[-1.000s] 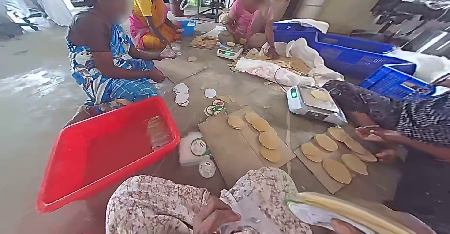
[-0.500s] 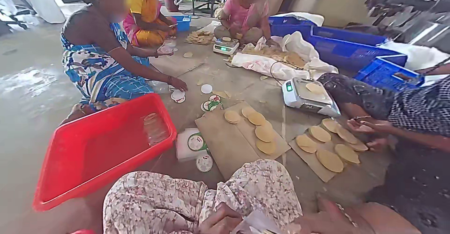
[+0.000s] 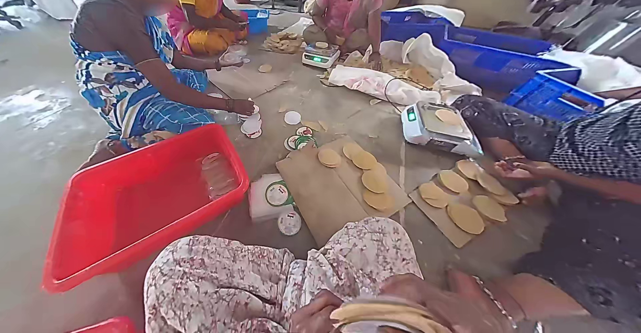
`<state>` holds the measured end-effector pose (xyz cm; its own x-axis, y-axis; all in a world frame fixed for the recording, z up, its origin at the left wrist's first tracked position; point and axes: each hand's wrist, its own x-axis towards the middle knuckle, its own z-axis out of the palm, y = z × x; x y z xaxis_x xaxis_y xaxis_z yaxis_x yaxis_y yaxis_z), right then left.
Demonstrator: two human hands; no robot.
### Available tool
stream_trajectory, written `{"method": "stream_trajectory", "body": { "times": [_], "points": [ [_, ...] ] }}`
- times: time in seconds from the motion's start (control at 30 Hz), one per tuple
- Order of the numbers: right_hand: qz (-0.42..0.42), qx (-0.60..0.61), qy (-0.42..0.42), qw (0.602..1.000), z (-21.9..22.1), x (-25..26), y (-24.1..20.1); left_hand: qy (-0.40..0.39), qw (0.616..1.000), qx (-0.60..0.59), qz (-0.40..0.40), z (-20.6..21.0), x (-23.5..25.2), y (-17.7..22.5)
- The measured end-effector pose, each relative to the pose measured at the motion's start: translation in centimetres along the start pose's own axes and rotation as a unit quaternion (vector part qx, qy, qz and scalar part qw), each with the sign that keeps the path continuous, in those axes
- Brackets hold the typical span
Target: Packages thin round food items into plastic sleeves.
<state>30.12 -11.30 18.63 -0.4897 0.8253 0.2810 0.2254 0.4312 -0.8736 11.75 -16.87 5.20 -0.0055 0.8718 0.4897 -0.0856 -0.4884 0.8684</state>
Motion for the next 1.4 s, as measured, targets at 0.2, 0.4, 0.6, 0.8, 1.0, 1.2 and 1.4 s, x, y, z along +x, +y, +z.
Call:
{"method": "stream_trajectory", "body": {
  "times": [0.2,0.4,0.6,0.8,1.0,1.2,1.4],
  "points": [
    [0.082,0.084,-0.022,0.993,1.0,-0.2,3.6,0.011,0.977,-0.141,-0.158,0.6,-0.8,1.2],
    [0.073,-0.020,-0.046,0.996,1.3,-1.6,6.6,0.024,0.944,-0.208,-0.255,0.3,-0.7,1.4],
    [0.099,0.069,-0.018,0.993,0.7,-2.4,7.2,-0.015,0.936,-0.193,-0.293,-0.2,-0.1,1.4],
    [0.081,0.078,-0.012,0.994,0.4,-2.3,6.4,-0.018,0.947,-0.184,-0.263,0.0,0.0,1.4],
    [0.118,0.036,-0.077,0.989,0.7,-2.2,6.5,-0.037,0.946,-0.204,-0.249,0.0,0.4,0.9],
    [0.101,0.038,-0.044,0.993,0.8,-2.9,6.7,-0.039,0.936,-0.196,-0.289,-0.3,0.9,1.3],
    [0.032,-0.055,-0.187,0.980,-0.2,-2.1,6.4,-0.109,0.933,-0.173,-0.295,-1.0,1.0,0.7]
  ]
}}
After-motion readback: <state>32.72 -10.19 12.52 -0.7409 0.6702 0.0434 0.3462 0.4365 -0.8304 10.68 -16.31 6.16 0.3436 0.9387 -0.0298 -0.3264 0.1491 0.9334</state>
